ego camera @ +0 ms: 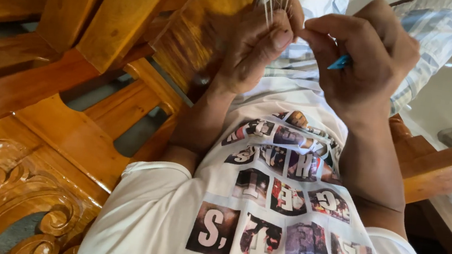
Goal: Repairing a fishing net using a shuttle and thread
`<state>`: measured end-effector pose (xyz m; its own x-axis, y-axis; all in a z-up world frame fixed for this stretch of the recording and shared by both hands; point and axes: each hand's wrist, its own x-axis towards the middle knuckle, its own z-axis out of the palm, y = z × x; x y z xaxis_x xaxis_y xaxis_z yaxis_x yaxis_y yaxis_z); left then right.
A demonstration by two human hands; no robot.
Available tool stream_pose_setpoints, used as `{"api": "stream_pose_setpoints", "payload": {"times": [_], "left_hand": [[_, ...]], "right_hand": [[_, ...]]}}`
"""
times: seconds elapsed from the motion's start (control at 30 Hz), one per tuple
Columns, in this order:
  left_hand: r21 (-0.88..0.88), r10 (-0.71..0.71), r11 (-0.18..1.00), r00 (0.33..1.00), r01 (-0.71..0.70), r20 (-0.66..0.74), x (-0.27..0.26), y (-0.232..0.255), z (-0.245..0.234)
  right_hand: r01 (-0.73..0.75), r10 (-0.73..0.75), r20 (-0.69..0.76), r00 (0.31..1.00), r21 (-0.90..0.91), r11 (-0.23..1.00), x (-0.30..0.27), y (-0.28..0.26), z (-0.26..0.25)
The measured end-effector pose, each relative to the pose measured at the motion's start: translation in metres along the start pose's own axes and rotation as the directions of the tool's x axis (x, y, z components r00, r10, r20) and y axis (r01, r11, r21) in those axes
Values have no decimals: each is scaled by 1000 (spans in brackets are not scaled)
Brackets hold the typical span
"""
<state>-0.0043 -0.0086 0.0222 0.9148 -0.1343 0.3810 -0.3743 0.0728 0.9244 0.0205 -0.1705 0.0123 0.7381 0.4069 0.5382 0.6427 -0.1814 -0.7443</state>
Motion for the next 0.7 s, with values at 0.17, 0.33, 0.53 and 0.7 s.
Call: {"api": "stream_pose_setpoints", "payload": {"times": [0.17,0.33,0.53,0.7], "left_hand": [[-15,-113,994,986,112,-126,-12,-20,2],[41,-114,987,852,156,-510,-18,-24,4],[-433,-189,888,732,-158,-655,-19,-32,-3],[-586,-200,784,810,-205,-551,-12,-12,-16]], "right_hand": [[-69,69,-42,997,13,998,-3,2,5],[-251,217,126,968,509,823,2,-2,-12],[-223,247,72,966,713,665,21,-5,1],[-144,154,56,986,743,653,45,-3,-4]]}}
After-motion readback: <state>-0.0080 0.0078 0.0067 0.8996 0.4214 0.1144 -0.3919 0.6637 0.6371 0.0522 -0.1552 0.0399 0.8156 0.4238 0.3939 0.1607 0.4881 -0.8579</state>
